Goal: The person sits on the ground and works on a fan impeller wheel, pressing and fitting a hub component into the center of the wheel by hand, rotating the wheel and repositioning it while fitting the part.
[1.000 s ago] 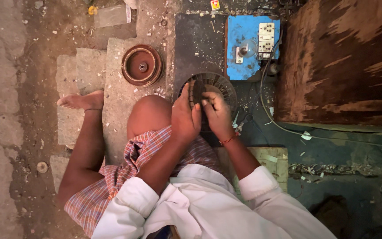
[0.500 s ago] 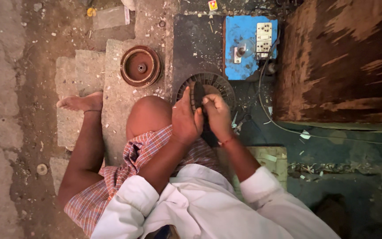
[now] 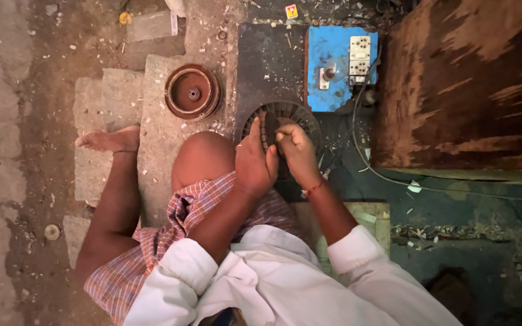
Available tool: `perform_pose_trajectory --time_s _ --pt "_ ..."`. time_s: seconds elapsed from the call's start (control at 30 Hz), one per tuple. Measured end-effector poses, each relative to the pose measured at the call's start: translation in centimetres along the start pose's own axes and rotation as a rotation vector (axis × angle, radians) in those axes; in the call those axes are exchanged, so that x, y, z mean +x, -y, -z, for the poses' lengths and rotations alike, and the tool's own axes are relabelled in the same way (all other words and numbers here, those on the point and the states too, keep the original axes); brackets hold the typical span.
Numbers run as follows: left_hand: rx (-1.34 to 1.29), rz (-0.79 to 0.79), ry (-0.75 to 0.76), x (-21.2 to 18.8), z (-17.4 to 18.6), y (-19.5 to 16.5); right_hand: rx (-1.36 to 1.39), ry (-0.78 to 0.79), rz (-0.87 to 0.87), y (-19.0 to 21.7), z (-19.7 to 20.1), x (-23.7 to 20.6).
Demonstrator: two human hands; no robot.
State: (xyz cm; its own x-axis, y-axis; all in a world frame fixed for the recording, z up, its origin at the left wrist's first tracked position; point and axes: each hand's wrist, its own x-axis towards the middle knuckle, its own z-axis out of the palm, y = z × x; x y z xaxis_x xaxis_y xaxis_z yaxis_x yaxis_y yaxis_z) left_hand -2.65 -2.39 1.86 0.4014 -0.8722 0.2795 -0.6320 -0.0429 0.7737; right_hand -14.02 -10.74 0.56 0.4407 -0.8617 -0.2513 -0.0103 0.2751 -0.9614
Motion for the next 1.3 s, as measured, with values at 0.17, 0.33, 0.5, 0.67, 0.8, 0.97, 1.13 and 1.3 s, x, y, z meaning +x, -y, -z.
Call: perform_pose_trajectory --time_s 0.17,0.33,0.5,0.67,0.8,0.97,1.13,1.3 --pt "0.043 -0.089 -0.073 -0.2 -0.1 0.0 -0.066 0.026 0.068 0.0 0.2 -0.8" --pt "0.045 -0.044 -0.033 -0.1 -0.2 0.1 -0.117 -0.081 0.157 0.2 -0.9 0.2" --pt "0.020 -0.049 -0.037 0.1 -0.1 -0.1 0.051 0.031 -0.106 1.3 0.0 0.2" --pt "0.052 -0.079 -0.058 -0.3 -0.2 0.1 0.105 0.075 -0.096 1.2 0.3 -0.5" --pt "0.053 -0.023 -0.008 -0.2 -0.4 0.2 -0.057 -0.011 0.063 0.7 -0.5 0.4" --pt "0.051 -0.062 -0.037 0.0 -0.2 0.1 0.076 0.061 -0.183 1.1 0.3 0.7" --pt "0.063 -0.055 -0.024 -0.2 -0.4 0.2 -0.019 0.139 0.094 0.8 0.5 0.1" --pt "0.014 -0.027 -0.006 -0.1 0.1 0.1 -0.302 -0.082 0.204 0.4 -1.2 0.5"
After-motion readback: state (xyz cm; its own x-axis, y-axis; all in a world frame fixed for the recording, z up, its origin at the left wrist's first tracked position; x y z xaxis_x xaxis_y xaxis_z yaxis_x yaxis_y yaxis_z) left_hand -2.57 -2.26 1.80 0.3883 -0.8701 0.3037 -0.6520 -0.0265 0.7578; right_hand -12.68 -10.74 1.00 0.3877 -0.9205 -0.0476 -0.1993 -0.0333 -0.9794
